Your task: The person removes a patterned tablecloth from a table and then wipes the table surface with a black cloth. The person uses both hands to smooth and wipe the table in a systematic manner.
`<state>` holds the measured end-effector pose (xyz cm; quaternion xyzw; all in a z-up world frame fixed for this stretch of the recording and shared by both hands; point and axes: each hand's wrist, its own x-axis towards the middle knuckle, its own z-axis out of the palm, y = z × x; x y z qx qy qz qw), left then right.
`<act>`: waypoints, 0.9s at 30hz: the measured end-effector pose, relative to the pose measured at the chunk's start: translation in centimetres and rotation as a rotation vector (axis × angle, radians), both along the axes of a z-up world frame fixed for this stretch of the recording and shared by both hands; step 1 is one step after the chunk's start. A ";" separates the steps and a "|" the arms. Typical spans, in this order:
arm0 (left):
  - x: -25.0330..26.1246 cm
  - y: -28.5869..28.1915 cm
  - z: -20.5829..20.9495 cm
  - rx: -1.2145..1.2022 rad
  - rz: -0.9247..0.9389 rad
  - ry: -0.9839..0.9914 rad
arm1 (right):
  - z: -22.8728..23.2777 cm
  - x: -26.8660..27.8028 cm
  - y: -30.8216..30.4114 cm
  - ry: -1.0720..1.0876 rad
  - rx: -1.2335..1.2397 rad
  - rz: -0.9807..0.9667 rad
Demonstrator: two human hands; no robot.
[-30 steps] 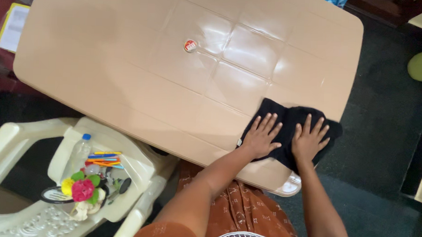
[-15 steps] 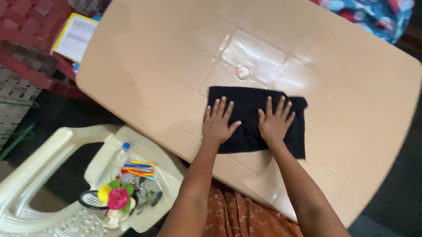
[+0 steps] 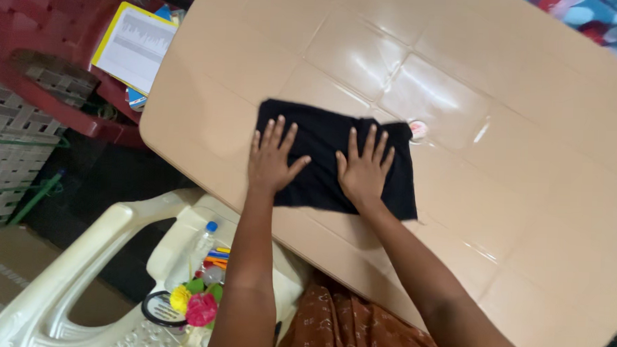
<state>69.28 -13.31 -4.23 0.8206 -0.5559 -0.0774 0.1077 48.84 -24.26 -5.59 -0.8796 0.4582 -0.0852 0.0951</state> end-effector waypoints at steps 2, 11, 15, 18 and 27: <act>2.3 -0.5 -0.1 0.011 0.094 0.008 | -0.1 3.7 -1.6 -0.018 0.013 0.035; 2.4 0.6 0.1 0.026 0.423 -0.023 | 1.0 10.2 -6.7 0.078 0.181 0.282; -1.7 3.5 0.8 0.026 0.470 -0.055 | 1.9 7.6 -5.9 0.122 0.178 0.427; -6.6 5.9 0.7 0.000 0.536 -0.066 | 1.6 4.5 -3.5 0.099 0.160 0.471; -22.6 8.3 0.3 -0.045 0.538 -0.041 | 1.1 -11.2 2.1 0.048 0.014 0.502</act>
